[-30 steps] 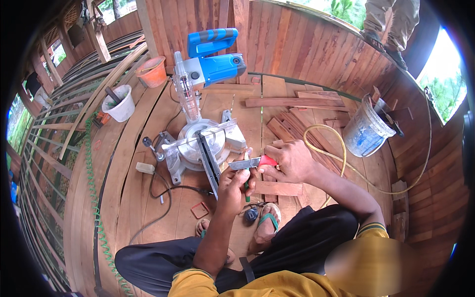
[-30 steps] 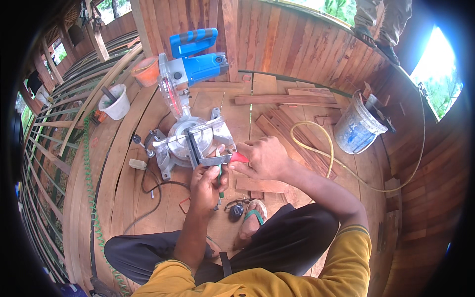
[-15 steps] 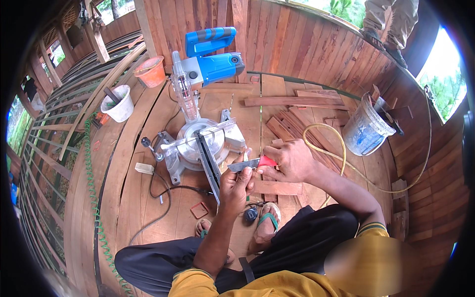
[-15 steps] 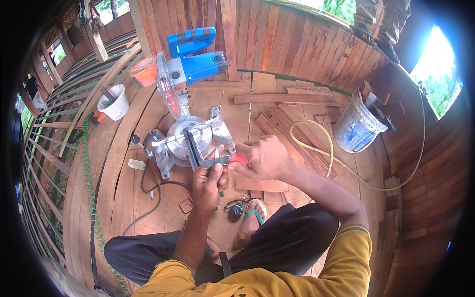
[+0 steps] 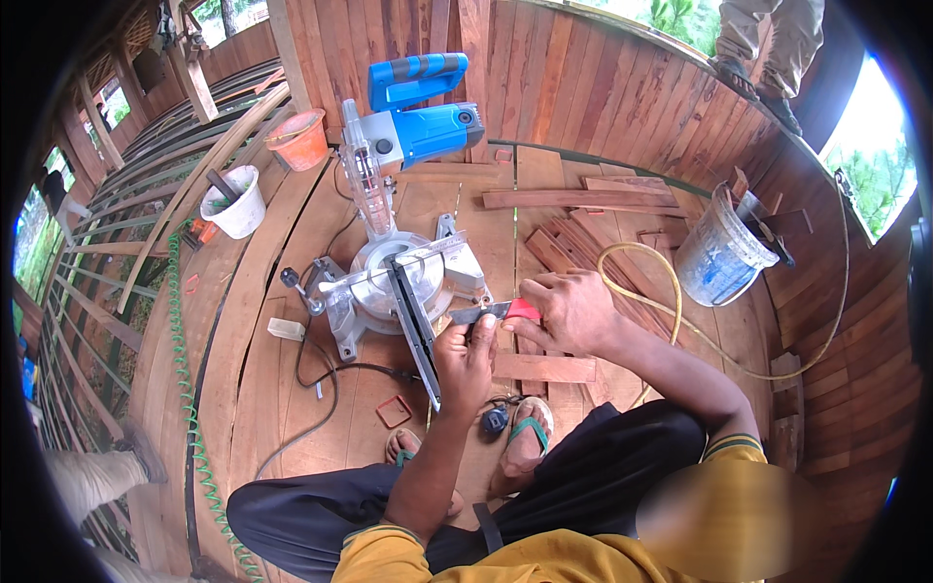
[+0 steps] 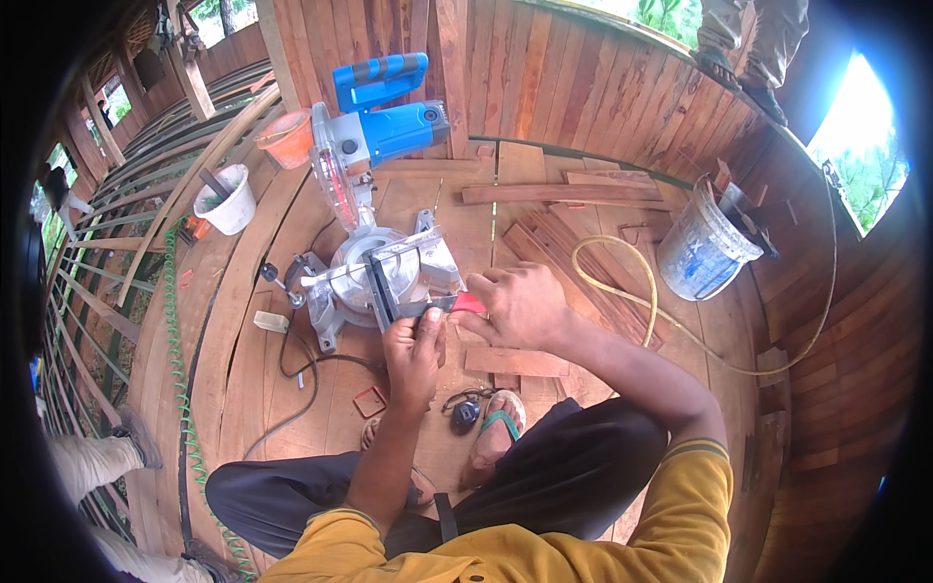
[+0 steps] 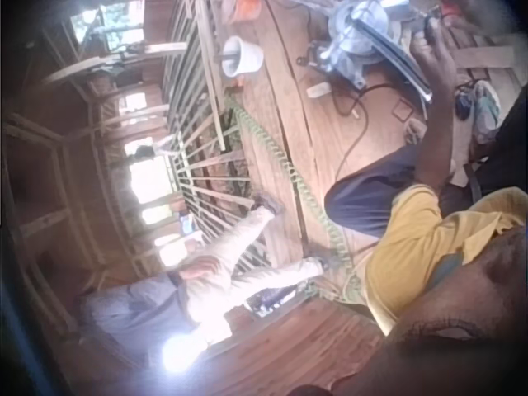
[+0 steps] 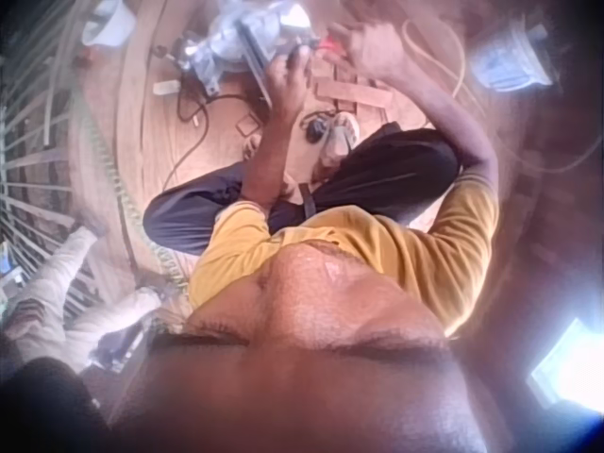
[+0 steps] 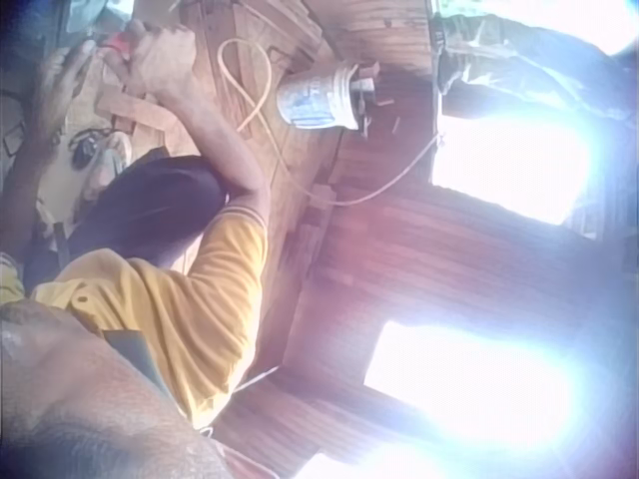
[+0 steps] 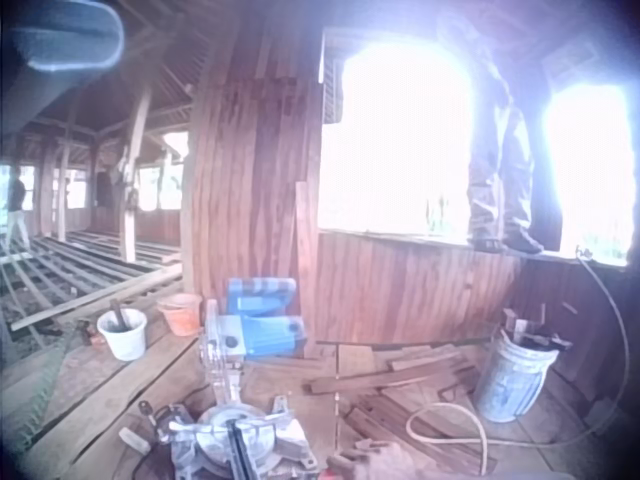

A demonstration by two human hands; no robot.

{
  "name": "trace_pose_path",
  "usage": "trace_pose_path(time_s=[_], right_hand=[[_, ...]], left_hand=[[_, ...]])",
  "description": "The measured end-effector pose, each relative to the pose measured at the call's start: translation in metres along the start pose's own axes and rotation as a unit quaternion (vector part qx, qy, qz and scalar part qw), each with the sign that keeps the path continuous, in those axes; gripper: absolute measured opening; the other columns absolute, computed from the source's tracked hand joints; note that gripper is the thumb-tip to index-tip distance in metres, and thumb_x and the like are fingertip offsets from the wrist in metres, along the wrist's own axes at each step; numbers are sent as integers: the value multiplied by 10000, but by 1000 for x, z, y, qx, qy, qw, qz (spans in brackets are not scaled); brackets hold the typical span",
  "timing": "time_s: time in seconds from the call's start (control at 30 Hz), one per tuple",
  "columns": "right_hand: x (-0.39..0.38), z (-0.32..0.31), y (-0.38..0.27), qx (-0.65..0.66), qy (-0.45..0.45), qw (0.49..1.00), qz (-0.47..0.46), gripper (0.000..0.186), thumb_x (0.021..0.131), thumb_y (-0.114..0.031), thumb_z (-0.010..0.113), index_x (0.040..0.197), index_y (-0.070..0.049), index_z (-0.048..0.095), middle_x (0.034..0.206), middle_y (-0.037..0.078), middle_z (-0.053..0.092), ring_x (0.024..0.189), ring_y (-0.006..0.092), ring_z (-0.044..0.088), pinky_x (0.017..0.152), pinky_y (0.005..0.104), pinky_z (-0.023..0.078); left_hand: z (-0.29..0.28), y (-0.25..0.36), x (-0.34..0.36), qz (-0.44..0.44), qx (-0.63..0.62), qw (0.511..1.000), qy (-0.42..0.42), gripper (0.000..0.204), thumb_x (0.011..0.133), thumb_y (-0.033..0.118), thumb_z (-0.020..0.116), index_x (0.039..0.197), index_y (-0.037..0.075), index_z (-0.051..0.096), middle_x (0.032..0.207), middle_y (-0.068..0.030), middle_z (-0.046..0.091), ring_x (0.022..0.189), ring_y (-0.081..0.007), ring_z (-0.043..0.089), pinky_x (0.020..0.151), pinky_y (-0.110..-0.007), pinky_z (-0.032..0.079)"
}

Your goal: The person measures and marks wooden planks with a tape measure and pencil, then uses a miter saw to cut the wood into smaller pieces. The person handles the wood and tools while sitting on the floor.

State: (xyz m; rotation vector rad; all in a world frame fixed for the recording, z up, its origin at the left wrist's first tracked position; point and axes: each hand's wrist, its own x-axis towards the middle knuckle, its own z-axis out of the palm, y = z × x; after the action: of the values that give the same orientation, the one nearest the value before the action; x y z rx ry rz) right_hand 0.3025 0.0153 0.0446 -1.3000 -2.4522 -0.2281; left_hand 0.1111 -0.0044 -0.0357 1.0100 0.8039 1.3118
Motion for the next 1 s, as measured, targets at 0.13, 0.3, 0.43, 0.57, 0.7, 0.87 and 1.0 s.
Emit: trace_pose_path(time_s=[0.13, 0.3, 0.43, 0.57, 0.7, 0.87, 1.0], right_hand=[[2, -2, 2, 28, 10, 998, 64, 504, 929, -544, 706, 798, -80, 558, 677, 136, 621, 609, 375, 659, 529, 472, 491], [0, -10, 7, 45, 16, 998, 42, 510, 945, -534, 692, 792, -75, 530, 661, 140, 591, 607, 394, 641, 522, 478, 477], [0, -3, 2, 51, -1, 999, -2, 498, 921, -527, 716, 789, -78, 543, 665, 132, 593, 615, 381, 644, 538, 472, 488], [-1, -6, 3, 44, -34, 998, -14, 474, 920, -547, 703, 883, -79, 641, 689, 145, 667, 629, 370, 693, 571, 466, 529], [0, -9, 1, 40, -28, 999, -23, 477, 920, -554, 705, 904, -80, 655, 683, 145, 671, 619, 364, 697, 564, 453, 533], [0, -6, -2, 4, -1, 1000, -8, 496, 925, -568, 701, 869, -80, 631, 666, 145, 659, 603, 355, 694, 547, 451, 531], [0, -8, 2, 17, -5, 999, 46, 501, 929, -566, 698, 844, -80, 609, 658, 142, 647, 599, 357, 688, 531, 455, 520]], left_hand=[[-3, -7, 0, 27, 1, 999, 39, 230, 1096, 186, 610, 938, 32, 671, 651, 85, 470, 581, 0, 398, 514, -206, 325], [-5, 17, -2, -16, -63, 997, -45, 252, 1101, 195, 597, 1265, 10, 643, 785, 49, 532, 623, -13, 428, 530, -208, 361], [-6, 22, -5, -36, -151, 982, -111, 580, 1090, 242, 611, 1597, 39, 415, 969, -7, 600, 681, -34, 465, 542, -198, 378], [-7, 16, -5, -25, -118, 987, -109, 613, 1094, 252, 607, 1619, 33, 377, 913, 1, 593, 665, -35, 450, 527, -205, 364], [-5, 13, -6, -10, -107, 990, -92, 444, 1101, 221, 598, 1494, 25, 539, 808, 45, 520, 618, -16, 412, 508, -196, 325], [0, 1, -6, 27, -66, 997, -21, 235, 1100, 200, 602, 1214, 26, 712, 696, 85, 464, 559, 1, 366, 484, -196, 275], [-4, 5, -7, -3, -54, 998, -12, 234, 1097, 183, 602, 1231, 21, 705, 707, 76, 480, 579, -6, 383, 493, -202, 300]])
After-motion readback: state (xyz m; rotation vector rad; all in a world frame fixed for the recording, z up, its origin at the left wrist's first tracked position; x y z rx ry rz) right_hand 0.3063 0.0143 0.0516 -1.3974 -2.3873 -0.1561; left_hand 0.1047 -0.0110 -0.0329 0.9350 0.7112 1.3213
